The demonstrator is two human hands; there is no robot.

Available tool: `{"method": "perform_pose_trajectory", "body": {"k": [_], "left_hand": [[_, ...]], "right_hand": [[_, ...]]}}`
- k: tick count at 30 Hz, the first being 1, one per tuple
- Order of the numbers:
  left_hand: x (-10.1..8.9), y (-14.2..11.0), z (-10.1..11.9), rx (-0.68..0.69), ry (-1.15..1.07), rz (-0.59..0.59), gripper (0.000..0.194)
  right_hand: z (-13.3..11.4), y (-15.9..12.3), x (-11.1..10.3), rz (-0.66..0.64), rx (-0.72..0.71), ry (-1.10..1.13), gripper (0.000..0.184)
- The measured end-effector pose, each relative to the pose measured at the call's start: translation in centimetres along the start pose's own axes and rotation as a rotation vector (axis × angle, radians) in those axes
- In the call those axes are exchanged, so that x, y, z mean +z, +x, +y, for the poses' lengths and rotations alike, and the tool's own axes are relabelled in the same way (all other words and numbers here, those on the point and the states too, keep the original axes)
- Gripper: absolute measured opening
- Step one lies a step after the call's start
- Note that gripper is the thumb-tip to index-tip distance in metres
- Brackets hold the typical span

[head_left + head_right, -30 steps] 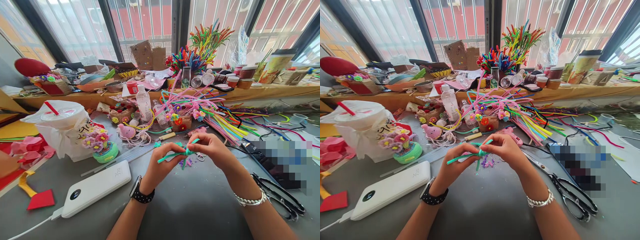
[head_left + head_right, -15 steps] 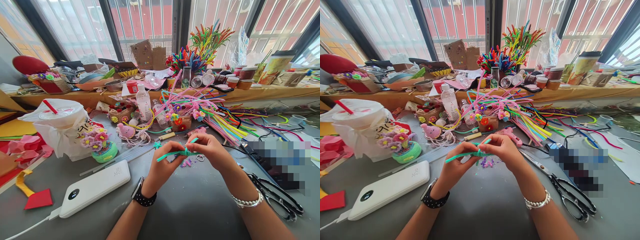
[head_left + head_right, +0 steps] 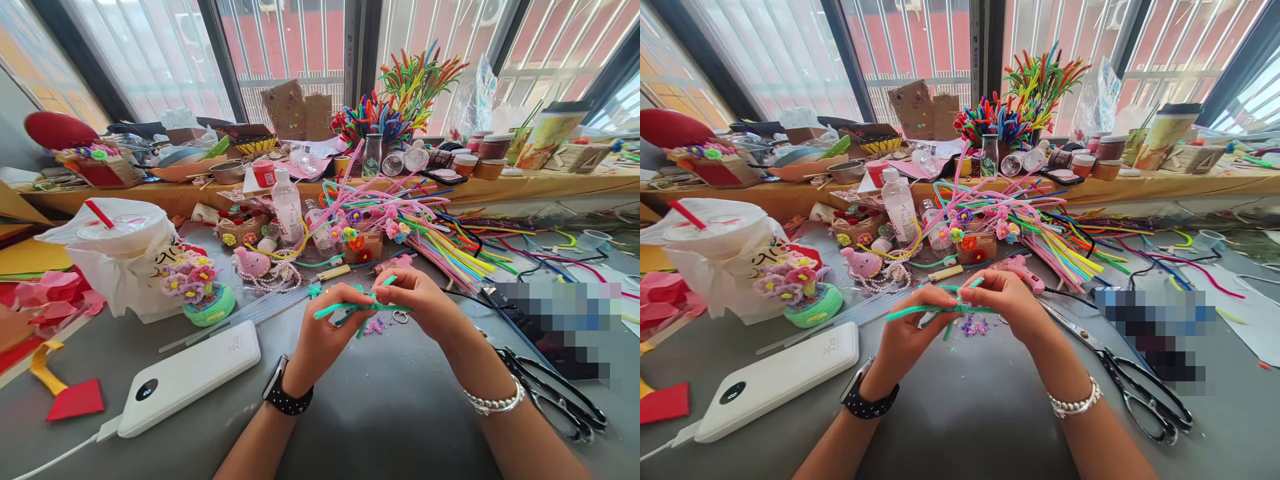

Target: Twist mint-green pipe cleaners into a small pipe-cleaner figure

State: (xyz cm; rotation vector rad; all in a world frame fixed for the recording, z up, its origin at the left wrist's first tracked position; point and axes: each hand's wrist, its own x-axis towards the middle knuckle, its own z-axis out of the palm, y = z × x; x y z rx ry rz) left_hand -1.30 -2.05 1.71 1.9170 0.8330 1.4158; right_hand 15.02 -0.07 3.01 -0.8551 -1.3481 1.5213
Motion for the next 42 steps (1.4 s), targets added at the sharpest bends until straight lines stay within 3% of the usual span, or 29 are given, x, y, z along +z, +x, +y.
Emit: {"method": "perform_pose_trajectory", "body": {"k": [7,13,16,19,21,23,27,31,38,42], "left_hand": [[-0.3,-0.2,0.4,0.144,-0.013,0.036,0.01],[-0.3,-0.3,0.4,0.105,0.095,0.076,0.016],[-0.2,-0.1,0.1,0.052,0.15,0.079,0.022],[-0.3,0.0,-0.3,0.029,0.139,0.092,0.016],[-0.4,0.1,-0.4,0.01,0.153,0.123,0.014],[-0.5,0.1,-0.5,0.001,0.194,0.155,0.013],[-0.7,0.1,-0.6,0.045,0.284,0.214,0.019],[-0.7,0.0,-0.9,0.118,0.307,0.192,0.029],[-0.6,0.0,-1.1,0.109,0.316,0.18,0.019],[-0.8,0.1,-1.0,0.128,0.359,0.183,0.014]], "right_hand": [[1.6,0.5,0.6,-0.127,0.231,0.236,0.023],[2.2,0.5,1.5,-0.145,0.248,0.389,0.015],[1.8,0.7,1.0,-0.052,0.159,0.257,0.014],[1.1,0.7,0.2,0.168,0.038,0.091,0.021],[0.5,0.4,-0.2,0.305,-0.094,-0.035,0.028],[-0.1,0.0,-0.1,0.361,-0.253,-0.22,0.033],[-0.6,-0.9,1.4,0.37,-0.485,-0.718,0.022],[-0.2,-1.1,2.8,0.436,-0.579,-1.015,0.027],[0.1,-0.9,2.7,0.325,-0.551,-1.054,0.015],[0.2,-0.8,2.7,0.33,-0.526,-1.054,0.015]]}}
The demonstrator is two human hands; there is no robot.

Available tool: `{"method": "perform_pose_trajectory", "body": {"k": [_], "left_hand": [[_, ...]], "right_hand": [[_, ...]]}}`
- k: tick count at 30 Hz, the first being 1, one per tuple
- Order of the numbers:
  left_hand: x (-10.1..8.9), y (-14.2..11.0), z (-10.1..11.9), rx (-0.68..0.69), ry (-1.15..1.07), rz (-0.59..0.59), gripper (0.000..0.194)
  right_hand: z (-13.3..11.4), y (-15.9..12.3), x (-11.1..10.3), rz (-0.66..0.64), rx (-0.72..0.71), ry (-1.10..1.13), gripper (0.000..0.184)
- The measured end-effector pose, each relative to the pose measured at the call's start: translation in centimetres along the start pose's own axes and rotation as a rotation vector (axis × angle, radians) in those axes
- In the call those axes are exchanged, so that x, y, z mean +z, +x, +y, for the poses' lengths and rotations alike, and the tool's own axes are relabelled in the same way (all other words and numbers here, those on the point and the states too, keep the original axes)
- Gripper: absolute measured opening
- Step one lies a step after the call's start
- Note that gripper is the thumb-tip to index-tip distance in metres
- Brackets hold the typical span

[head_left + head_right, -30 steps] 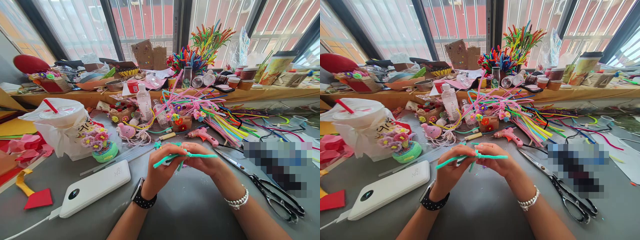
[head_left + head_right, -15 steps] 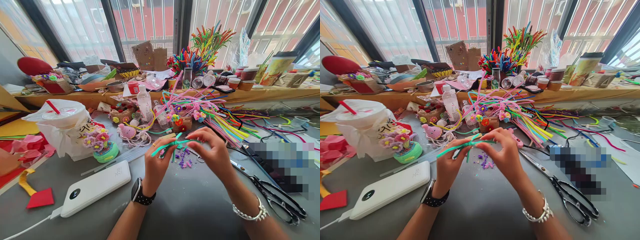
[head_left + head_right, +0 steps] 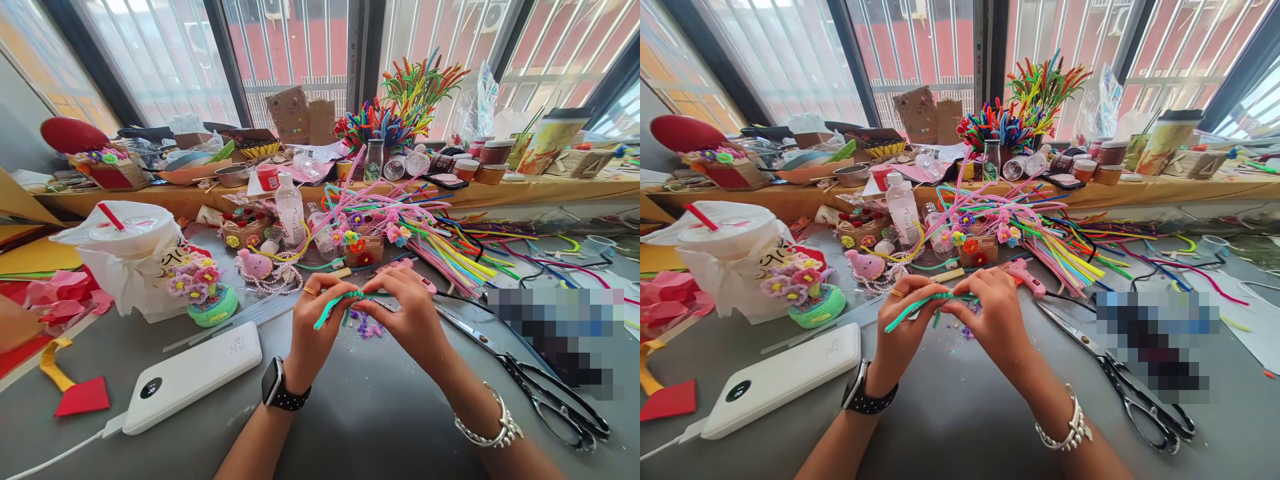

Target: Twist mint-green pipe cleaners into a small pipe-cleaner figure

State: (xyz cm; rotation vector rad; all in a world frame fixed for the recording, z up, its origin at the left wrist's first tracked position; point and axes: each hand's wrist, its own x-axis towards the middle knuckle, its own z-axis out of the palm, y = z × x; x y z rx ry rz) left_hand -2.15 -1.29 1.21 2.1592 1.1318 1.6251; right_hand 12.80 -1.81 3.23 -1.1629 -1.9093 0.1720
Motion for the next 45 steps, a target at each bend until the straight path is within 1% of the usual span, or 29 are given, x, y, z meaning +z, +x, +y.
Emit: {"method": "perform_pose_trajectory", "body": {"k": [5,9,13,16,18,20,25,28,31,33,35,37,39,40,41,43,45], "left_hand": [[-0.1,0.1,0.1,-0.035,-0.07,-0.091,0.016],[-0.1,0.3,0.2,-0.128,-0.138,-0.105,0.012],[-0.1,0.6,0.1,-0.29,-0.252,-0.14,0.009],[-0.1,0.5,-0.1,-0.449,-0.383,-0.199,0.014],[-0.1,0.5,-0.1,-0.518,-0.455,-0.232,0.017],[-0.1,0.5,-0.1,-0.535,-0.47,-0.233,0.017],[-0.1,0.6,0.0,-0.51,-0.45,-0.233,0.015],[0.0,0.5,0.0,-0.556,-0.495,-0.232,0.016],[0.1,0.4,0.0,-0.617,-0.535,-0.195,0.016],[0.2,0.4,-0.1,-0.639,-0.552,-0.172,0.015],[0.2,0.3,-0.2,-0.644,-0.554,-0.161,0.015],[0.2,0.3,-0.3,-0.651,-0.549,-0.15,0.016],[0.2,0.3,-0.3,-0.663,-0.546,-0.12,0.017],[0.2,0.3,-0.3,-0.669,-0.544,-0.1,0.018],[0.2,0.3,-0.3,-0.671,-0.54,-0.082,0.019],[0.2,0.3,-0.3,-0.663,-0.527,-0.053,0.02],[0.3,0.4,-0.2,-0.646,-0.508,-0.048,0.02]], "right_hand": [[0.1,-0.1,0.3,0.006,0.028,-0.024,0.018],[0.2,0.0,0.1,-0.055,0.058,-0.002,0.019],[0.4,0.1,0.0,-0.129,0.093,0.046,0.018],[0.5,0.1,0.0,-0.19,0.13,0.094,0.016],[0.6,0.2,0.0,-0.232,0.156,0.137,0.014],[0.7,0.2,-0.1,-0.268,0.19,0.178,0.014],[0.6,0.3,-0.3,-0.361,0.287,0.267,0.01],[0.5,0.4,-0.2,-0.384,0.3,0.307,0.014],[0.6,0.4,-0.1,-0.377,0.299,0.307,0.016],[0.8,0.3,-0.1,-0.363,0.271,0.3,0.017],[1.0,0.3,-0.3,-0.312,0.203,0.272,0.017],[1.2,0.3,-0.6,-0.198,0.1,0.196,0.018],[1.2,0.3,-0.9,-0.039,-0.027,0.068,0.018],[1.2,0.2,-0.9,0.021,-0.1,0.002,0.017],[1.0,0.2,-0.9,0.054,-0.176,-0.057,0.017],[0.6,0.0,-0.7,0.041,-0.328,-0.139,0.02],[0.2,-0.3,-0.2,0.015,-0.431,-0.191,0.019]]}}
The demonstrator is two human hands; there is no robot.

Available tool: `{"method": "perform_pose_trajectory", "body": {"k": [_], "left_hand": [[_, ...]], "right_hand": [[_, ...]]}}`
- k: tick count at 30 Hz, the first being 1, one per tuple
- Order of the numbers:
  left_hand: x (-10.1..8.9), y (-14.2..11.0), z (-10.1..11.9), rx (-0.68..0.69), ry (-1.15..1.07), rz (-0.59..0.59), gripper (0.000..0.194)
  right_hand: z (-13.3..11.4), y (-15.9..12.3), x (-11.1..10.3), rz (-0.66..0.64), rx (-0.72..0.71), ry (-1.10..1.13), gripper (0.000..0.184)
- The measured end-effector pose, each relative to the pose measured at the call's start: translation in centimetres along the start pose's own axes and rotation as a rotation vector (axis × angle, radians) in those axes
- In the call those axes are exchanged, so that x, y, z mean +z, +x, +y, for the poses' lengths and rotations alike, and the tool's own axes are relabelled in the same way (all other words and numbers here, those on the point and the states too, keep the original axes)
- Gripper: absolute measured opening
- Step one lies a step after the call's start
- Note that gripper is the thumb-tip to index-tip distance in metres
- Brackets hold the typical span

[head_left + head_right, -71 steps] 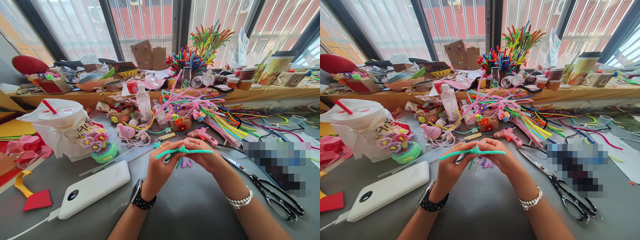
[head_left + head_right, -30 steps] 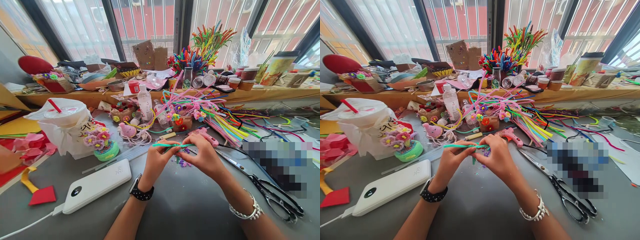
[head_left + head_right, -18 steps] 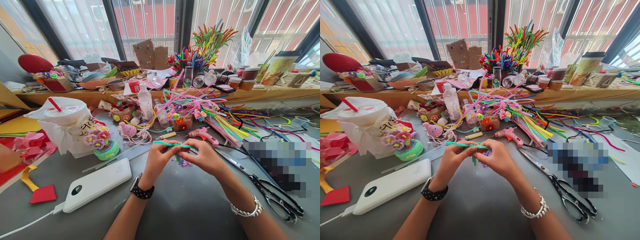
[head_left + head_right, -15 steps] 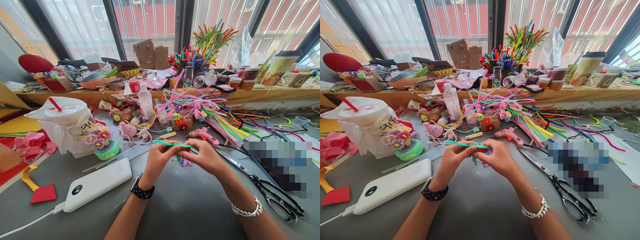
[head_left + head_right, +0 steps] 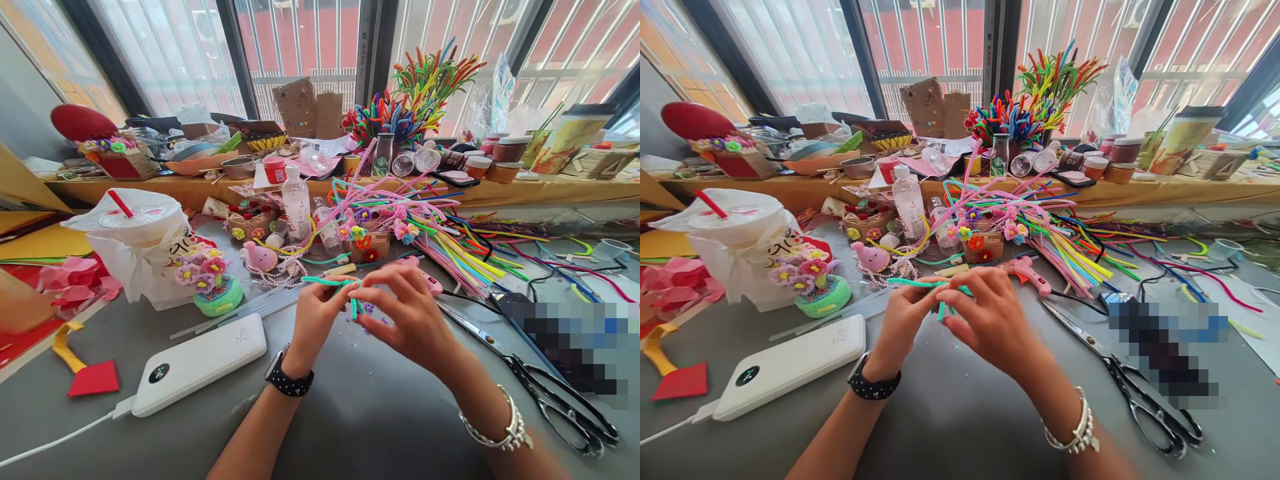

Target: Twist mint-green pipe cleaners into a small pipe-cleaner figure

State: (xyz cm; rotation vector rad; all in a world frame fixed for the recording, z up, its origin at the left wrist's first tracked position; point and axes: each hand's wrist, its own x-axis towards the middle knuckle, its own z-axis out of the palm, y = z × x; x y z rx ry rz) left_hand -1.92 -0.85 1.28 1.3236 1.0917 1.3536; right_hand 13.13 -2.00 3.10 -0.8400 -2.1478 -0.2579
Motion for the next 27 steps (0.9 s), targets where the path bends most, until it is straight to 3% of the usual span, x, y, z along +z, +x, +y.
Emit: {"method": "perform_pose_trajectory", "body": {"k": [5,11,15,19,22,27], "left_hand": [[0.1,-0.1,0.3,0.119,0.122,-0.022,0.015],[-0.5,0.0,0.2,0.432,0.359,-0.222,0.015],[-0.9,0.1,0.4,0.456,0.363,-0.353,0.019],[-1.1,0.1,0.7,0.452,0.308,-0.438,0.02],[-1.1,-0.1,1.0,0.457,0.279,-0.445,0.02],[-0.8,-0.5,1.2,0.512,0.283,-0.332,0.021]], "right_hand": [[-0.6,-0.1,0.6,0.078,-0.061,0.09,0.007],[0.1,0.0,-0.9,0.044,0.243,0.383,0.004],[0.5,0.2,-1.6,-0.038,0.429,0.544,0.008],[0.8,0.2,-1.5,-0.027,0.565,0.757,0.011],[0.9,0.2,-1.4,0.0,0.677,0.932,0.011],[1.3,0.2,-1.0,0.032,0.844,1.169,0.012]]}}
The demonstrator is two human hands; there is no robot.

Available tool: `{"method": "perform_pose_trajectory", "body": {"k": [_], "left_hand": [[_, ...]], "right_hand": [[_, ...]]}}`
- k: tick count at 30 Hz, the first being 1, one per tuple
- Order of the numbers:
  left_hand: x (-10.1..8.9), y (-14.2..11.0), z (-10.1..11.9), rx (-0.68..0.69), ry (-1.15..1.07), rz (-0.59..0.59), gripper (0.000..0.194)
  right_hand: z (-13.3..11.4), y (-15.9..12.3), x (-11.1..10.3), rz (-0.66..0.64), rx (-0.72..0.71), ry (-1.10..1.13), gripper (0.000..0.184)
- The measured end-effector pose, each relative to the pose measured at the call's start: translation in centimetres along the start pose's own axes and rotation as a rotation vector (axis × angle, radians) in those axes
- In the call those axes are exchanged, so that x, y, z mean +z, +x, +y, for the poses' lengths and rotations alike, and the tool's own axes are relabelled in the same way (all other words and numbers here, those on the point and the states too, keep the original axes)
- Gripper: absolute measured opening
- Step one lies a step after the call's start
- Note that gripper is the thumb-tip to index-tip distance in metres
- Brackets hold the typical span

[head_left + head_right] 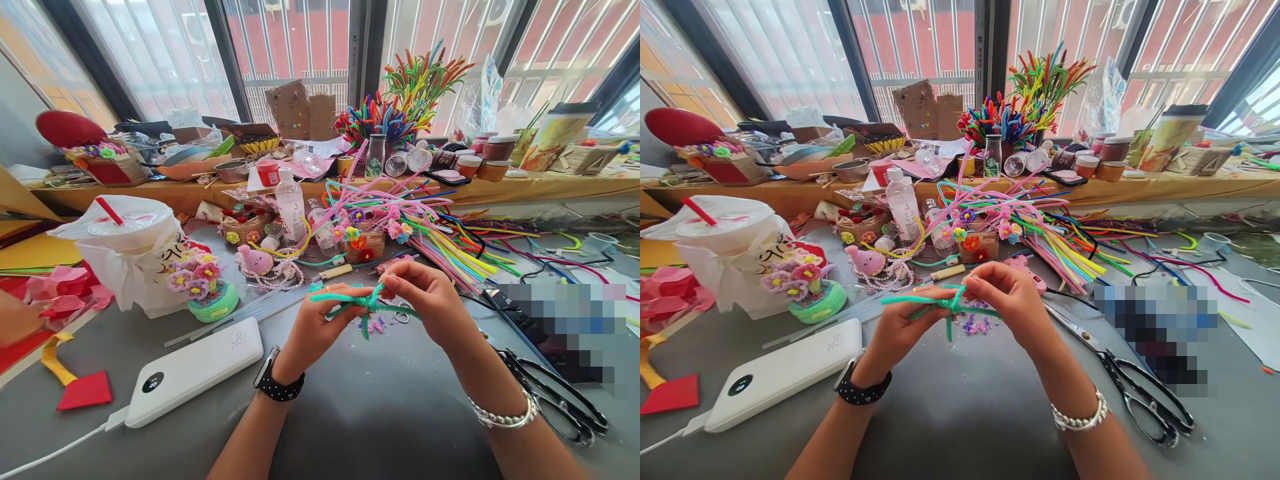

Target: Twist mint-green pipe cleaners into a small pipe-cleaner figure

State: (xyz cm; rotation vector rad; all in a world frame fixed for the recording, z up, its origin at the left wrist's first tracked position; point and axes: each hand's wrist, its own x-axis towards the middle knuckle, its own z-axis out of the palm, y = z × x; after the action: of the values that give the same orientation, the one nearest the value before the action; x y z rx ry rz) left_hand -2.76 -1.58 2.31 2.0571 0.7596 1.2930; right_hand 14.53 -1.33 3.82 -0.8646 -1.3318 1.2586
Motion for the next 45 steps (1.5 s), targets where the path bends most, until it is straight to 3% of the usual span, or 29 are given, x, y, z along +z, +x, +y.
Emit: {"method": "perform_pose_trajectory", "body": {"k": [4,11,19,23,27,32,37,39,43,45], "left_hand": [[0.3,-0.2,0.2,0.011,-0.068,0.063,0.023],[0.2,-0.3,0.1,0.047,-0.176,0.064,0.016],[0.6,-0.6,-0.7,0.006,-0.246,0.373,0.012],[0.8,-0.4,-0.7,-0.064,-0.277,0.442,0.012],[0.8,-0.2,-0.8,-0.128,-0.355,0.448,0.01],[0.9,-0.1,-0.5,-0.237,-0.529,0.31,0.009],[0.8,-0.2,-0.5,-0.271,-0.413,0.319,0.011],[0.8,-0.2,-0.5,-0.284,-0.355,0.321,0.012],[0.7,0.0,-0.4,-0.264,-0.228,0.298,0.011],[0.8,0.0,-0.3,-0.239,-0.179,0.28,0.011]], "right_hand": [[0.3,0.3,0.0,-0.007,0.05,0.095,0.012],[0.6,0.3,0.1,-0.033,0.113,0.145,0.015],[1.7,0.4,0.9,-0.213,0.198,0.098,0.022],[1.7,0.1,1.4,-0.242,0.228,0.101,0.022],[1.8,0.1,1.6,-0.246,0.235,0.1,0.021],[2.2,0.2,1.6,-0.204,0.254,0.168,0.018],[2.3,0.5,1.4,-0.226,0.238,0.079,0.019],[2.2,0.7,1.0,-0.165,0.185,-0.056,0.019],[1.6,1.0,-0.3,0.123,0.037,-0.201,0.028],[1.0,0.9,-0.7,0.161,-0.056,-0.248,0.032]]}}
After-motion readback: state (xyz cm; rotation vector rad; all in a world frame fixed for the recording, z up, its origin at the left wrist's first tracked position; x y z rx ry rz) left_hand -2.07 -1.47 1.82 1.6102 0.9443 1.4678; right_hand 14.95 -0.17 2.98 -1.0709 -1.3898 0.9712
